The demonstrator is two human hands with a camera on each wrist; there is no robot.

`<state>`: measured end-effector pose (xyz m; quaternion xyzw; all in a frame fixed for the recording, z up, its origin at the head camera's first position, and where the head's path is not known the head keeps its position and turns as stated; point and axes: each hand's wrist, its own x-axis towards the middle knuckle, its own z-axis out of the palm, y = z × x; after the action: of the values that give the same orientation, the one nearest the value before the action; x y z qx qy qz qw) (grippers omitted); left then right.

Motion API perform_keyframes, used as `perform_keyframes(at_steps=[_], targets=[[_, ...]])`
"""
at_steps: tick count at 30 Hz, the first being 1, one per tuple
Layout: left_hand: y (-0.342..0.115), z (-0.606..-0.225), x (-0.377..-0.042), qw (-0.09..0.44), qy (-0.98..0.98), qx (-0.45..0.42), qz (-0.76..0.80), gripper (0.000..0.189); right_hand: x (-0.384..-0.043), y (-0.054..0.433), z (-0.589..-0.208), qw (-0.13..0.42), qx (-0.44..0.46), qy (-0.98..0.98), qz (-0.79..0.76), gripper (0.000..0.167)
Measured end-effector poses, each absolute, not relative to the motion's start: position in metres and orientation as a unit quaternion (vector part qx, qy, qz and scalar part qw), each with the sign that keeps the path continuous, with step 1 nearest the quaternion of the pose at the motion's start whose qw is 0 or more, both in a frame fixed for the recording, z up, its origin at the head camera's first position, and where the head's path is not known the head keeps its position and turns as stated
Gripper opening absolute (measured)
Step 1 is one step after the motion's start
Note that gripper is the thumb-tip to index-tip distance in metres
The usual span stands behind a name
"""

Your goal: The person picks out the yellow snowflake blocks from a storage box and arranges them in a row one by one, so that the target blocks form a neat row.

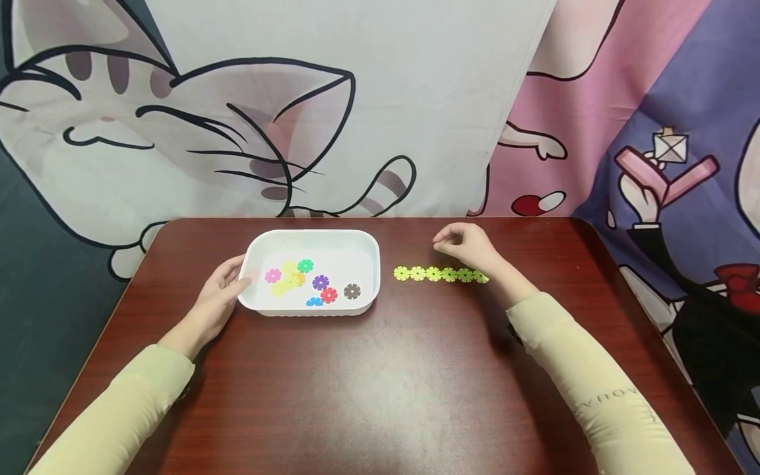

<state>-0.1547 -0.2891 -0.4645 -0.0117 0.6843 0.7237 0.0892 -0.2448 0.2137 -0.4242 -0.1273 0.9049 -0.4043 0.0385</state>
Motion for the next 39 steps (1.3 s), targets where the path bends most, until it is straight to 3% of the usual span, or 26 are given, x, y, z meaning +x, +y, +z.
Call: perform_keyframes(at_steps=[22, 39], targets=[[-0.291, -0.464, -0.154, 0.091, 0.695, -0.013, 0.713, 0.049, -0.249, 0.124, -0.403, 0.047, -0.197, 0.878, -0.434, 0.010], [-0.290, -0.466, -0.153, 0.075, 0.677, -0.001, 0.733, 0.040, -0.244, 0.059, -0.402, 0.074, -0.243, 0.862, -0.439, 0.007]])
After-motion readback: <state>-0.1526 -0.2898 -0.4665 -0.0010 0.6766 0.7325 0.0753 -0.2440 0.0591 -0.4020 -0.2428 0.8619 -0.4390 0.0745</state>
